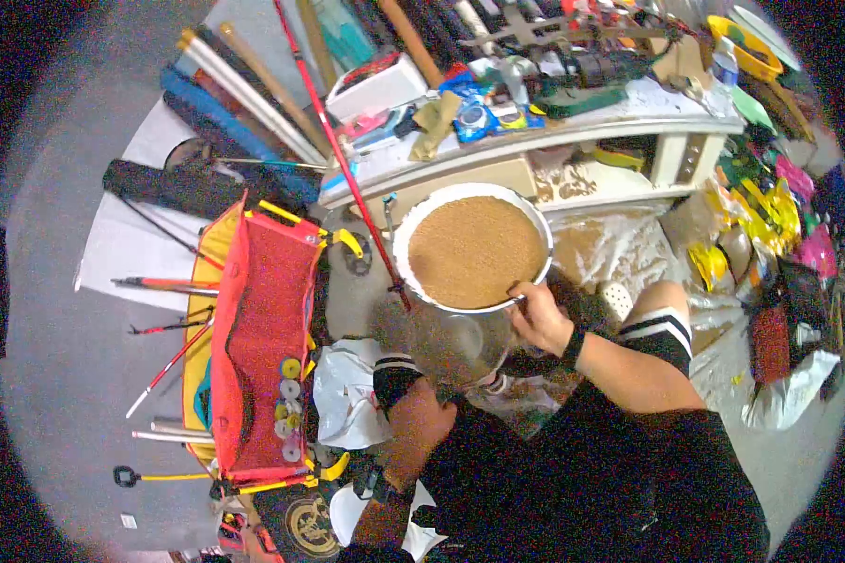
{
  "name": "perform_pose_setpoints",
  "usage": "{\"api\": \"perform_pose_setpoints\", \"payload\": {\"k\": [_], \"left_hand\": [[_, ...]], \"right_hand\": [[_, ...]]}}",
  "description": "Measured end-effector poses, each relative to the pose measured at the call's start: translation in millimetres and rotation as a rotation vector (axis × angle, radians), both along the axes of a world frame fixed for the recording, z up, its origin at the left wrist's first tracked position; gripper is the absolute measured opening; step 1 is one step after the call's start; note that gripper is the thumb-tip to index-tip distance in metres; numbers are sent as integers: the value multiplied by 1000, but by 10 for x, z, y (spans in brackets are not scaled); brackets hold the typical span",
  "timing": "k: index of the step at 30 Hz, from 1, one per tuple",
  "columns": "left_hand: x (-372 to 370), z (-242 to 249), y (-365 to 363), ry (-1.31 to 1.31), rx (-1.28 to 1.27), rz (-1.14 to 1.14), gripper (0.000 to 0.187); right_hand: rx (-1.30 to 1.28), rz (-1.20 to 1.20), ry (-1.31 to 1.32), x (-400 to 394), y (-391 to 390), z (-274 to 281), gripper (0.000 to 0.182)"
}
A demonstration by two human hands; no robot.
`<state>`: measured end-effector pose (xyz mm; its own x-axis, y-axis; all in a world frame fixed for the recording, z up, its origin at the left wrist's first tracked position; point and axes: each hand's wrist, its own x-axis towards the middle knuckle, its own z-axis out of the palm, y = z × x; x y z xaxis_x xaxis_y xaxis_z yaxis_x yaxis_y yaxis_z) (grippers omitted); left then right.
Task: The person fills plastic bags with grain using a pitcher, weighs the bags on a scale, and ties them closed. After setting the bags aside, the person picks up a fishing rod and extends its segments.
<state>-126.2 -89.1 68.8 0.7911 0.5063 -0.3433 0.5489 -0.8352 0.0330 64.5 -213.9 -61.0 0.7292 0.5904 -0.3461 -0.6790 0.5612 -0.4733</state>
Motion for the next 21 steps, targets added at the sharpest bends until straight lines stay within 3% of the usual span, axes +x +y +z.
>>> {"api": "perform_pose_setpoints", "payload": {"k": [7, 10, 12, 14, 17, 21], "left_hand": [[-254, -35, -76, -214, 70, -110, 35], [-292, 13, -75, -243, 10, -118, 37], [-278, 104, -64, -248, 44, -111, 37], [-324, 70, -46, -395, 27, -144, 34], [-303, 164, -77, -225, -70, -8, 36], [-381, 116, -54, -223, -107, 16, 41]], "right_hand": [[-19, -122, 20, -22, 120, 95, 16], [72, -61, 125, -15, 54, 143, 47], [255, -65, 171, -5, 58, 268, 51], [272, -22, 156, -19, 34, 396, 51], [52, 21, -65, -58, -24, 471, 42], [44, -47, -38, -126, 5, 562, 48]]}}
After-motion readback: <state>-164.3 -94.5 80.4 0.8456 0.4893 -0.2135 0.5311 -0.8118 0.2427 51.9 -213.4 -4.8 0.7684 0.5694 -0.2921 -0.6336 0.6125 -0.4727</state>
